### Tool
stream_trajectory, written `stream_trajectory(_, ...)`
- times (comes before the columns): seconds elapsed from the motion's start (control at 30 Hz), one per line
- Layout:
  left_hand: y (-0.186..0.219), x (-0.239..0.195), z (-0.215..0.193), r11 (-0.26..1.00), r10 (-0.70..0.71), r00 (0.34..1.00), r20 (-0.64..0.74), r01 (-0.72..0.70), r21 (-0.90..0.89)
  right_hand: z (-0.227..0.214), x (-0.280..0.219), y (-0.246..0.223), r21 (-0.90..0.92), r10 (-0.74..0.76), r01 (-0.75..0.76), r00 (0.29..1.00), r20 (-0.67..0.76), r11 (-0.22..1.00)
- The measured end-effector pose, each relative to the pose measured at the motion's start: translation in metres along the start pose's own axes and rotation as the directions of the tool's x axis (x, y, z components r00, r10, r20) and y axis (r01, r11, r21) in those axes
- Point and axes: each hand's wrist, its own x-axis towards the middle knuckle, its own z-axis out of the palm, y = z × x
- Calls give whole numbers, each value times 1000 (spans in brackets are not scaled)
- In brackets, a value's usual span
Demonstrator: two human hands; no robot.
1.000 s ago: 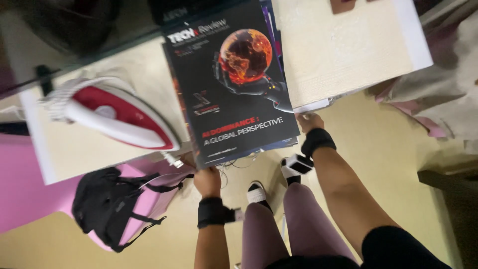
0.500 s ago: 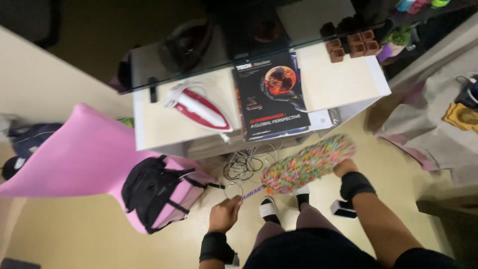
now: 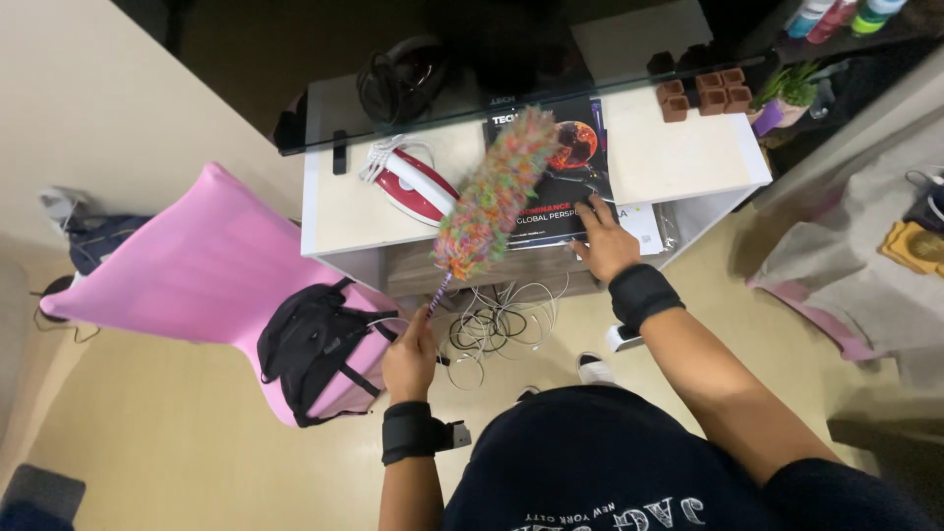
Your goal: Organizing and dusting magazines and brochures on a desk.
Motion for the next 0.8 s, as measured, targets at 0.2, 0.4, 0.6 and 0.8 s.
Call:
stream_trajectory(0.2, 5, -22, 8, 977, 198, 977, -77, -203, -72, 16, 11, 46, -258, 247, -150, 883, 400, 954)
stream_trajectory(0.4, 41, -9, 22, 997, 55, 971, -231, -42, 60, -6, 20, 74, -58, 53, -33, 925, 376, 998)
stream_trajectory(0.6, 85, -11, 44, 994, -63, 982, -180, 78, 79, -1, 35, 111, 64, -156, 142, 901, 405, 988)
stream_trajectory(0.8, 129, -29, 42, 977, 212, 965, -153, -212, 16, 28, 35, 141, -129, 20, 74, 795, 606, 989)
